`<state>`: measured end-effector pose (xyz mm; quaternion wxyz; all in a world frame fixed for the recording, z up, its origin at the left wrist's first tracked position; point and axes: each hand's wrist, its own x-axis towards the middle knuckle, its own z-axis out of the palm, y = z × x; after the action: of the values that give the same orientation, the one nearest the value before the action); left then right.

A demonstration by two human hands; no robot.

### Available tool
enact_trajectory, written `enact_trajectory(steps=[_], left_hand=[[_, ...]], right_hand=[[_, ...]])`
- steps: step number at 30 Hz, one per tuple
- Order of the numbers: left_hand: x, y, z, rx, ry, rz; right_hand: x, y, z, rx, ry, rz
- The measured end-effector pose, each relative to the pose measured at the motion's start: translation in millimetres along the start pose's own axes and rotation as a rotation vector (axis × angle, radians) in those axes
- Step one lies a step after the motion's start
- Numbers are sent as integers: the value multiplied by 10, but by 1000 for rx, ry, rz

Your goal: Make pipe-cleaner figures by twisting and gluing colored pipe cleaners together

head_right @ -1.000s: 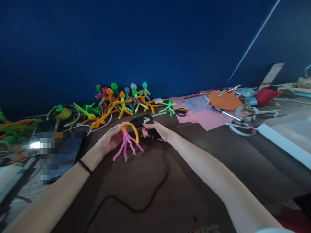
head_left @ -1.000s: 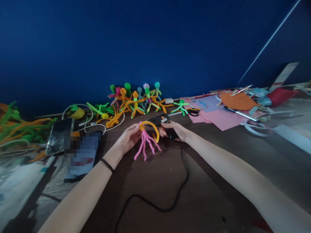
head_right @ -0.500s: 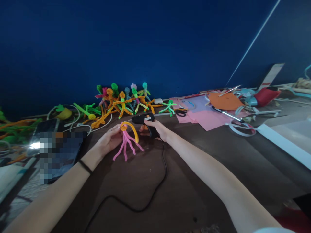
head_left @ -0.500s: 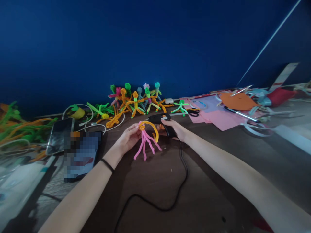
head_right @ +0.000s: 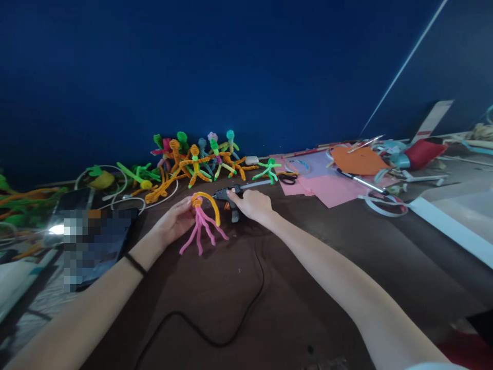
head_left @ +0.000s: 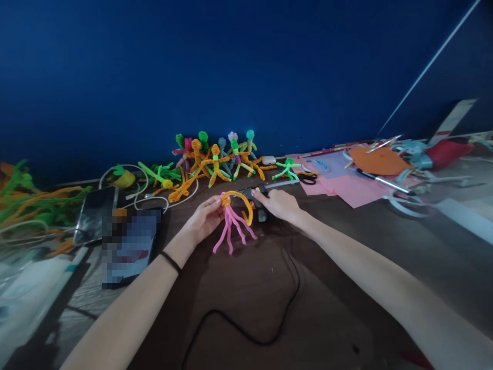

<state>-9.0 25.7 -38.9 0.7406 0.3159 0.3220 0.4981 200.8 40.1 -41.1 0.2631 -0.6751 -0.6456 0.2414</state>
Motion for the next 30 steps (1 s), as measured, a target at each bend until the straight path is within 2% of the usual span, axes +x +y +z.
enact_trajectory(steps=[7, 11, 14, 17, 20, 23, 26, 30], left_hand=[[6, 2, -5, 22, -14, 6], [3, 1, 5, 91, -38, 20], [-12, 7, 30, 155, -82, 29], [-36, 21, 77, 213, -121, 54], [-61, 41, 136, 271, -107, 81], [-77, 63, 179, 294, -99, 87], [-82, 91, 190, 302, -101, 99], [-93, 128, 194, 293, -100, 123]], right_hand=[[15, 11, -16, -152, -13, -20], [1, -30, -75, -39, 63, -78], [-66, -149, -139, 43, 74, -211], [-157, -285, -176, 306, -100, -341], [-230, -375, -184, 521, -306, -331], [-273, -416, -196, 624, -444, -325], [-290, -435, -218, 685, -485, -336], [-288, -445, -233, 672, -440, -393]])
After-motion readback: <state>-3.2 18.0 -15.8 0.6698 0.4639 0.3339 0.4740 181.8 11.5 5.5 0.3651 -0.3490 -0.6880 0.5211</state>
